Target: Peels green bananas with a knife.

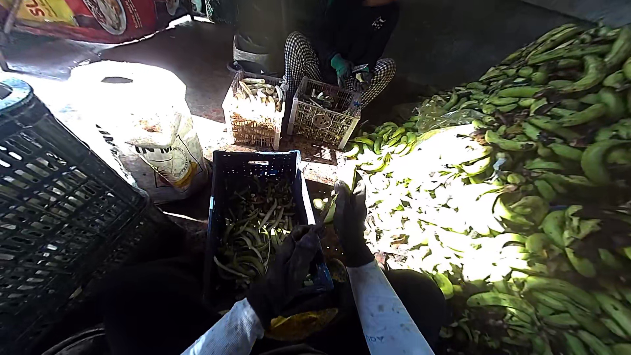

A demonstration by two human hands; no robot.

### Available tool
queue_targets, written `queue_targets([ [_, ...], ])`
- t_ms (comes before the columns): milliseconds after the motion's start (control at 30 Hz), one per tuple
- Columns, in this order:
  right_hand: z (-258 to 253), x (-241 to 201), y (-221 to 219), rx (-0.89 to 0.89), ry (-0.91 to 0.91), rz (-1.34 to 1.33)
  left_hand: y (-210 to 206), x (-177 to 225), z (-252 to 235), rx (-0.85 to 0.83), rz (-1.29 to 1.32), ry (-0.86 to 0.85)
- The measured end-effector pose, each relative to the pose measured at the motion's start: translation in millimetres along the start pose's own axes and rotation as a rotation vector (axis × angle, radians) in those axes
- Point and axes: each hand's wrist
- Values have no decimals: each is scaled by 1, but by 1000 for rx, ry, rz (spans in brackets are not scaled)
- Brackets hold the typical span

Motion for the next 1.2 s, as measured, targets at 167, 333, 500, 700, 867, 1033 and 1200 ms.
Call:
queue_targets([
  [167,-7,-8,4,-177,-38,-403,23,-24,1,73,-185,338],
  [333,18,-70,18,-243,-395,-362,41,10,-11,12,-471,119],
  [500,8,-22,10,-348,-211,-566,44,36,-21,-101,-990,11],
  [700,14,17,-10,-522,-253,-880,56,27,-40,1,-1169,-24],
  [867,40,10,-13,-603,-373,-784,80,33,-67,318,-1154,28],
  [1033,24,9,-5,-457,-303,-761,96,48,-63,252,-1011,-48],
  [1200,-8,11,-2,-268,-99,-626,66,30,-34,-120,-895,-63],
])
Point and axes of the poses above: each hand's wrist, its own z-axis away from the middle knuckle, its own y-axis out of the back of the hand, x = y × z, and after that the axes turned 3 degrees about -x, right-handed
